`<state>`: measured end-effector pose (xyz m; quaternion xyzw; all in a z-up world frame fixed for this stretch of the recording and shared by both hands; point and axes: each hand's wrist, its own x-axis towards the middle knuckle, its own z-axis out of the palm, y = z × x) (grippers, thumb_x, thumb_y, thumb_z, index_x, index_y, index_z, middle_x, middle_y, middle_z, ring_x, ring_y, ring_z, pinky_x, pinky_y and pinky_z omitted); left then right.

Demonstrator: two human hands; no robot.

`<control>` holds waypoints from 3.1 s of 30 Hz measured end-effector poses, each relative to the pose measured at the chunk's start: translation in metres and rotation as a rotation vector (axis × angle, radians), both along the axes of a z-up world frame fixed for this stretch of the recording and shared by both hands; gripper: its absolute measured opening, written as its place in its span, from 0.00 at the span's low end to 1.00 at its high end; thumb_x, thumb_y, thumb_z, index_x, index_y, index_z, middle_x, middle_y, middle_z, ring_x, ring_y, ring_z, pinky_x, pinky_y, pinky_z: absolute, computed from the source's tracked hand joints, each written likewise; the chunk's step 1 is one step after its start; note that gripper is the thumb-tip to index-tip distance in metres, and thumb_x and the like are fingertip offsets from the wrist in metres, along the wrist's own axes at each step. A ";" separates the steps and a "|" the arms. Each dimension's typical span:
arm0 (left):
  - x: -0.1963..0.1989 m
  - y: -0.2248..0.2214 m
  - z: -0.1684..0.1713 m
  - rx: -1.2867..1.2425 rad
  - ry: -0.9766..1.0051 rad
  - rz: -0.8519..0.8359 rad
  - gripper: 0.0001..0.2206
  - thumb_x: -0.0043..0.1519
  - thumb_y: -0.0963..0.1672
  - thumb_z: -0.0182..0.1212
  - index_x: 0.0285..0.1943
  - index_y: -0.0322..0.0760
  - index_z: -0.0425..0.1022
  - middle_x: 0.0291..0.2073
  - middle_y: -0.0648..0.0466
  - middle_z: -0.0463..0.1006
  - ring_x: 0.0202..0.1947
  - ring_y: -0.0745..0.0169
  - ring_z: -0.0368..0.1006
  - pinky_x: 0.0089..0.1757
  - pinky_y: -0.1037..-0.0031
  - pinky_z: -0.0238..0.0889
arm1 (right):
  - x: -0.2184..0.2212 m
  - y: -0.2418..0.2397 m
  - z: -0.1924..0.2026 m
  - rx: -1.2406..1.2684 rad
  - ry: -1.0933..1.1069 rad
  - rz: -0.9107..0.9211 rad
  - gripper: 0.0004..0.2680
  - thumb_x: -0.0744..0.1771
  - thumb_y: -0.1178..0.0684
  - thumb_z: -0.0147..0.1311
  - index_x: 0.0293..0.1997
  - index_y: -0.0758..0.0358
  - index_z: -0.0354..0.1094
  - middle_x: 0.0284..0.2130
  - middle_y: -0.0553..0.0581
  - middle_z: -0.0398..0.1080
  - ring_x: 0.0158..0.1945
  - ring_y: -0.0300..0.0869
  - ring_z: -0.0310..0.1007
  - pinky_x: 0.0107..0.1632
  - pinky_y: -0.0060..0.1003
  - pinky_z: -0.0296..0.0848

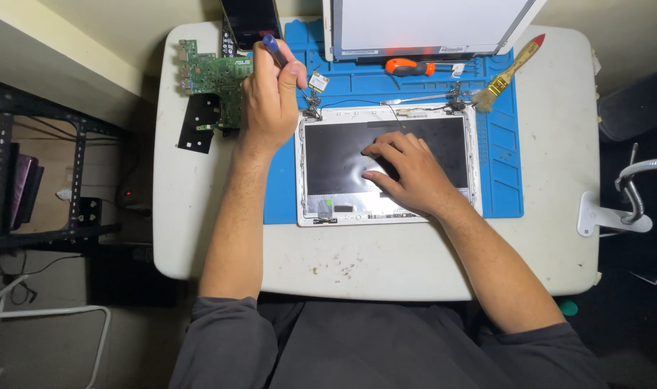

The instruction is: Unscrewing and cleaning a laptop screen assembly on a repair mat.

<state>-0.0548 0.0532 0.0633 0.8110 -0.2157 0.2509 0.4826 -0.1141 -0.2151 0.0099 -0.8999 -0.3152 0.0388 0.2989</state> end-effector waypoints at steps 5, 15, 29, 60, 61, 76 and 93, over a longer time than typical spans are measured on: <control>-0.001 0.003 0.009 0.018 0.084 -0.096 0.04 0.73 0.39 0.39 0.48 0.34 0.59 0.30 0.53 0.74 0.29 0.59 0.73 0.36 0.69 0.67 | 0.001 0.000 -0.001 -0.004 -0.002 0.000 0.13 0.70 0.41 0.52 0.57 0.53 0.68 0.50 0.54 0.67 0.47 0.49 0.64 0.51 0.45 0.62; -0.007 0.007 0.039 0.116 0.285 -0.259 0.05 0.72 0.39 0.36 0.50 0.36 0.58 0.37 0.49 0.79 0.43 0.49 0.77 0.50 0.58 0.67 | 0.000 0.000 0.000 0.013 0.002 0.000 0.13 0.69 0.41 0.53 0.57 0.53 0.69 0.50 0.53 0.67 0.48 0.48 0.64 0.52 0.46 0.62; 0.037 -0.016 0.088 1.289 0.240 -0.111 0.04 0.55 0.35 0.64 0.34 0.33 0.79 0.29 0.42 0.77 0.28 0.40 0.78 0.23 0.55 0.70 | -0.002 -0.001 -0.001 0.009 -0.026 0.002 0.13 0.70 0.40 0.52 0.56 0.53 0.69 0.50 0.53 0.67 0.46 0.47 0.64 0.48 0.44 0.62; 0.044 -0.041 0.086 1.975 -0.120 -0.113 0.07 0.61 0.45 0.65 0.29 0.52 0.79 0.23 0.66 0.80 0.25 0.71 0.75 0.29 0.78 0.65 | -0.005 0.001 -0.001 0.006 -0.022 -0.002 0.12 0.70 0.40 0.51 0.55 0.51 0.70 0.50 0.52 0.68 0.44 0.47 0.64 0.47 0.44 0.61; 0.046 -0.040 0.083 1.905 -0.170 -0.138 0.07 0.61 0.43 0.65 0.29 0.51 0.79 0.26 0.63 0.80 0.24 0.69 0.76 0.27 0.77 0.67 | -0.004 0.000 -0.001 0.008 -0.027 -0.003 0.12 0.70 0.40 0.52 0.55 0.51 0.69 0.50 0.52 0.68 0.45 0.48 0.64 0.47 0.44 0.61; 0.044 -0.031 0.075 1.842 -0.244 -0.025 0.09 0.62 0.42 0.64 0.29 0.53 0.79 0.25 0.66 0.79 0.28 0.69 0.76 0.34 0.76 0.66 | -0.003 0.001 0.000 0.001 -0.020 -0.008 0.12 0.70 0.40 0.52 0.54 0.52 0.70 0.50 0.52 0.69 0.46 0.47 0.64 0.47 0.44 0.61; 0.044 -0.032 0.072 1.922 -0.108 0.015 0.14 0.66 0.40 0.56 0.26 0.51 0.79 0.20 0.65 0.78 0.24 0.70 0.73 0.28 0.78 0.64 | -0.003 0.001 -0.001 0.025 -0.022 -0.007 0.11 0.69 0.42 0.54 0.54 0.52 0.70 0.50 0.52 0.69 0.46 0.47 0.65 0.48 0.44 0.61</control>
